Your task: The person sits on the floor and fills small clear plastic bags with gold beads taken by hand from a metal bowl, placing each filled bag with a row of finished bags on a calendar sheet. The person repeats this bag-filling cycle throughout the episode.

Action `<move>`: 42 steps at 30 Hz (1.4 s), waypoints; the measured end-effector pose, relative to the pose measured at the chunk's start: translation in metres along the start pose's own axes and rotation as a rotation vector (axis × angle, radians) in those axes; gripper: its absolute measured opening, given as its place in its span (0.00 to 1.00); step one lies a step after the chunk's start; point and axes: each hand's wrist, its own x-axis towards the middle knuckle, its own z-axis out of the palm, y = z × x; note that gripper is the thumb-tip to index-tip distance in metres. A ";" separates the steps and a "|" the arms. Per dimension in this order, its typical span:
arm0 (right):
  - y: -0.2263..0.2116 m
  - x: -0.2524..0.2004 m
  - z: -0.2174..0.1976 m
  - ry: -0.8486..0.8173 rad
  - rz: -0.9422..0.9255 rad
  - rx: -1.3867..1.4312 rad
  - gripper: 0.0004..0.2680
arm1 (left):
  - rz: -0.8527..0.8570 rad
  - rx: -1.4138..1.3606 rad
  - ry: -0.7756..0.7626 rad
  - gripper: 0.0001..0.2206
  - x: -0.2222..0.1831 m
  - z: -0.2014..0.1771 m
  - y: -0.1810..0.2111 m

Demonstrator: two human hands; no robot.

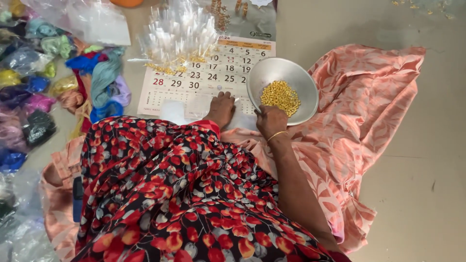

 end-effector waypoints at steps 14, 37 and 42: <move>-0.034 -0.006 0.005 -0.151 -0.102 -0.028 0.07 | -0.217 -0.935 0.281 0.07 -0.066 -0.081 -0.022; -0.050 -0.015 0.003 -0.335 0.107 1.316 0.03 | -0.270 -1.793 -0.051 0.12 -0.117 -0.099 0.036; -0.052 -0.016 -0.028 -0.515 0.178 1.349 0.01 | -0.330 -1.559 0.131 0.07 -0.116 -0.088 0.035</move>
